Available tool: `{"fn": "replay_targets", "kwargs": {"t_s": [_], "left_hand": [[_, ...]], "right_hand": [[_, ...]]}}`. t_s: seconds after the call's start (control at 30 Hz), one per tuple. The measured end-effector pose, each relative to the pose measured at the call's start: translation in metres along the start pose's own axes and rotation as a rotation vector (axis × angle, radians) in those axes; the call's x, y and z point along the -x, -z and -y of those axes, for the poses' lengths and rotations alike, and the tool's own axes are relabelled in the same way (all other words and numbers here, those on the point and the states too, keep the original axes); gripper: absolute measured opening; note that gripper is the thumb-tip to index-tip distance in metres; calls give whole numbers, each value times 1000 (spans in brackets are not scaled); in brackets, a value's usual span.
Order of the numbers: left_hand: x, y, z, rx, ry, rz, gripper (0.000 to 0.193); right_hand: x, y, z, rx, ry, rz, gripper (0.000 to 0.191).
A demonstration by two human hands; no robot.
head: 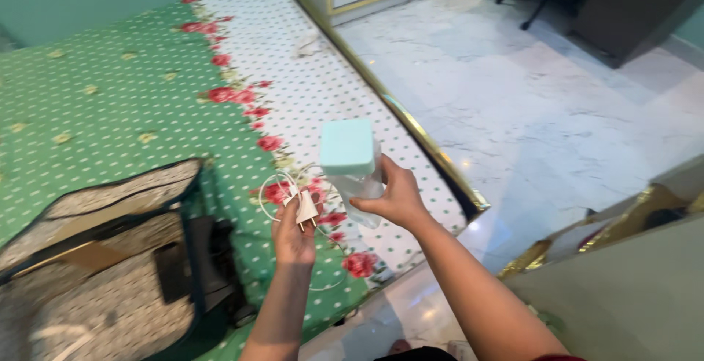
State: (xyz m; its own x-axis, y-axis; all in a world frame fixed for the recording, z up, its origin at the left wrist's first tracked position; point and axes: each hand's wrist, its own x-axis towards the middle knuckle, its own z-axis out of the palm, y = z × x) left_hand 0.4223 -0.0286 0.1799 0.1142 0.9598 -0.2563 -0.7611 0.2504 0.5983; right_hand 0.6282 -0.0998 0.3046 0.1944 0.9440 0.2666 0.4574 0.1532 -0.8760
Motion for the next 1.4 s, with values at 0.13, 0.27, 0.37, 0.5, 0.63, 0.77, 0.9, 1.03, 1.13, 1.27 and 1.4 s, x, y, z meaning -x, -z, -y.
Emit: {"fn": "replay_targets", "kwargs": {"t_s": [0.13,0.27,0.37,0.5,0.63,0.77,0.9,1.03,1.13,1.27,1.4], "left_hand": [[-13,-47,55,15,28,56,29],[-34,-90,96,-26,109,10,30],[-50,-112,121,-40,158,26,31],[-77,-141,155,-83,208,28,35],[-104,-186,187,-126,281,97,38],[-126,-245,209,-233,375,182,37],[-154,-291,227,-138,415,298,30],[-183,-323,243,-131,432,278,30],[-203,-342,257,-157,451,234,30],[-226,-368,277,-223,438,206,31],[-247,-400,304,-254,404,220,34]], "right_hand": [[-5,61,-38,47,61,-76,81],[-17,111,-65,134,-5,-150,75],[-27,140,-83,119,-96,-171,77],[-42,173,-111,12,-142,-205,79],[-64,212,-136,12,-127,-225,80],[-96,257,-154,-36,-207,-220,82],[-131,295,-172,19,-220,-209,79],[-161,325,-184,6,-209,-204,80],[-181,347,-194,46,-267,-215,78],[-206,376,-215,-24,-258,-226,78],[-230,413,-246,31,-269,-204,73]]}}
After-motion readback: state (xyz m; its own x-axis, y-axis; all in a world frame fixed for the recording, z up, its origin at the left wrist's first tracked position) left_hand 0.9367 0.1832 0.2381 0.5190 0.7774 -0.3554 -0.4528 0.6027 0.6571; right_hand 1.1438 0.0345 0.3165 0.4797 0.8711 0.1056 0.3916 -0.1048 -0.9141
